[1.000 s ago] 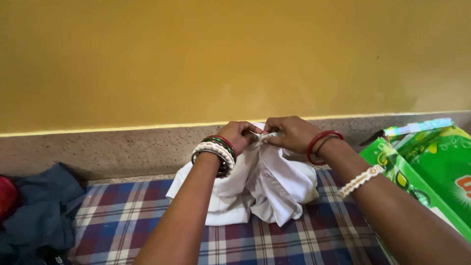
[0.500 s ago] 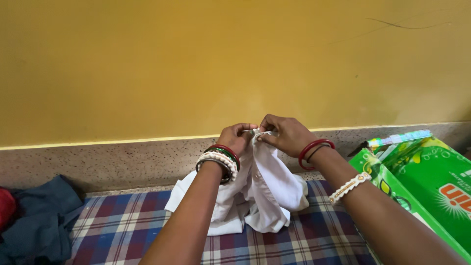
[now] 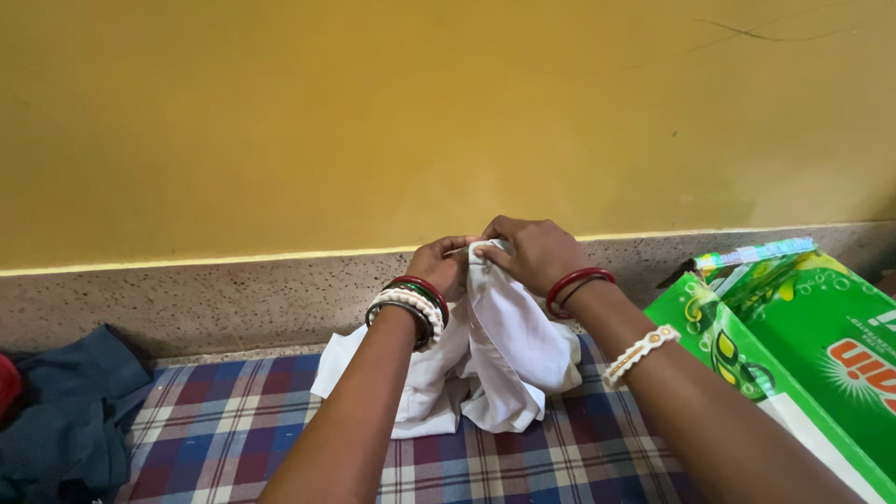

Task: The person folds a white button-up shirt on a plaid bedsheet. They smooth the fabric, fold the sleeves inward, fold the sides toward the center, and fold the shirt in half.

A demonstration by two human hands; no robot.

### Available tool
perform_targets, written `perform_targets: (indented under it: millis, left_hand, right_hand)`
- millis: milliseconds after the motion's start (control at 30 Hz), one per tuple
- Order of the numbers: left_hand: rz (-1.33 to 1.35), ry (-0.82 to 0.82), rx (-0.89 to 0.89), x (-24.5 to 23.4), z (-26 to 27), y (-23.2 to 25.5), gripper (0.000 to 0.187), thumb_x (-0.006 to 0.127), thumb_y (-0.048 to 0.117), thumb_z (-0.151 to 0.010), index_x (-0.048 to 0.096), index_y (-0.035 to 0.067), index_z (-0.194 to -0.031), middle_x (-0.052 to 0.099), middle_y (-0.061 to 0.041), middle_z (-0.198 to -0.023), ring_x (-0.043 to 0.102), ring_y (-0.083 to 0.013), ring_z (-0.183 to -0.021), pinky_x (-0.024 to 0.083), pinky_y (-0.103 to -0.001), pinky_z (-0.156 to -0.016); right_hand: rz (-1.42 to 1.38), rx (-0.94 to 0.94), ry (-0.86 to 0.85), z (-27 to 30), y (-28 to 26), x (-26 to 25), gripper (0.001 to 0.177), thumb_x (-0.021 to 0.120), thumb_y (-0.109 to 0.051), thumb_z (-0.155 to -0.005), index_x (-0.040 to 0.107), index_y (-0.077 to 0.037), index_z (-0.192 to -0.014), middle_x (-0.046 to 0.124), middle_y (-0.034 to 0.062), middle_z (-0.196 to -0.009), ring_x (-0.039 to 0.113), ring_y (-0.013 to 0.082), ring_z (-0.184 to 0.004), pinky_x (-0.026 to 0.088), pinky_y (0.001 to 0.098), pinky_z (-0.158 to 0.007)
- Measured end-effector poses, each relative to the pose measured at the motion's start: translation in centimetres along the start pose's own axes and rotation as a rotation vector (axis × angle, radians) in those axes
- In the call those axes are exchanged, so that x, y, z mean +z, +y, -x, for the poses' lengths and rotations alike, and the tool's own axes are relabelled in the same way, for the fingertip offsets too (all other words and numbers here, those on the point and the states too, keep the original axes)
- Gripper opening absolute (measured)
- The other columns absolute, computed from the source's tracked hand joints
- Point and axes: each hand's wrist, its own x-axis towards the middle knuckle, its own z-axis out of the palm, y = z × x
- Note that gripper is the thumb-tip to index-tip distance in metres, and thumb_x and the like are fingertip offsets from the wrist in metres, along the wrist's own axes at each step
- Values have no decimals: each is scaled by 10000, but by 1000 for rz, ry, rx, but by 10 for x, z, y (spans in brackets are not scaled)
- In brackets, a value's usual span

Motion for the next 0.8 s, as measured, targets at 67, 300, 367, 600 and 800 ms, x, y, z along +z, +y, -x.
perform_targets:
  millis: [67,300,367,600,800]
  left_hand:
    - [122,-8,-21,-3,-1,-2,229,694,139,-940,702,37,-1145,742,-86,-958,685,-163,-781,570,-321,-710]
    - [-106,-3,13,-8,6,11,284,709,209,-924,709,96,-1184,760,-20,-1017,718,-113,-879,598,-311,-778]
    - [-240,-28,79,-7,13,14,307,736,217,-916,729,99,-1200,758,-29,-1009,690,-119,-860,570,-304,-754]
    - [-251,0,22,-5,20,18,317,747,249,-885,739,57,-1136,754,-31,-991,685,-108,-835,571,-293,-709]
    - [-387,55,158,-9,9,3,286,761,214,-876,748,16,-1083,769,-35,-958,682,-95,-820,553,-248,-761]
  right_hand:
    - [76,18,-14,0,-3,4,439,601,-527,-933,704,-141,-1114,743,172,-995,699,374,-945,545,478,-844]
    - [50,-45,45,-3,2,14,389,540,-444,-985,712,-110,-1085,745,171,-981,704,374,-929,545,484,-836]
    - [30,-57,26,-4,6,14,394,525,-443,-994,709,-105,-1075,743,173,-979,703,374,-933,549,481,-831]
    - [-42,-27,-4,-2,9,18,388,507,-432,-1002,711,-112,-1085,739,179,-1005,688,389,-957,530,495,-844]
    - [-102,-56,-29,-7,12,24,369,515,-399,-1001,709,-101,-1100,738,177,-1032,689,381,-975,533,477,-860]
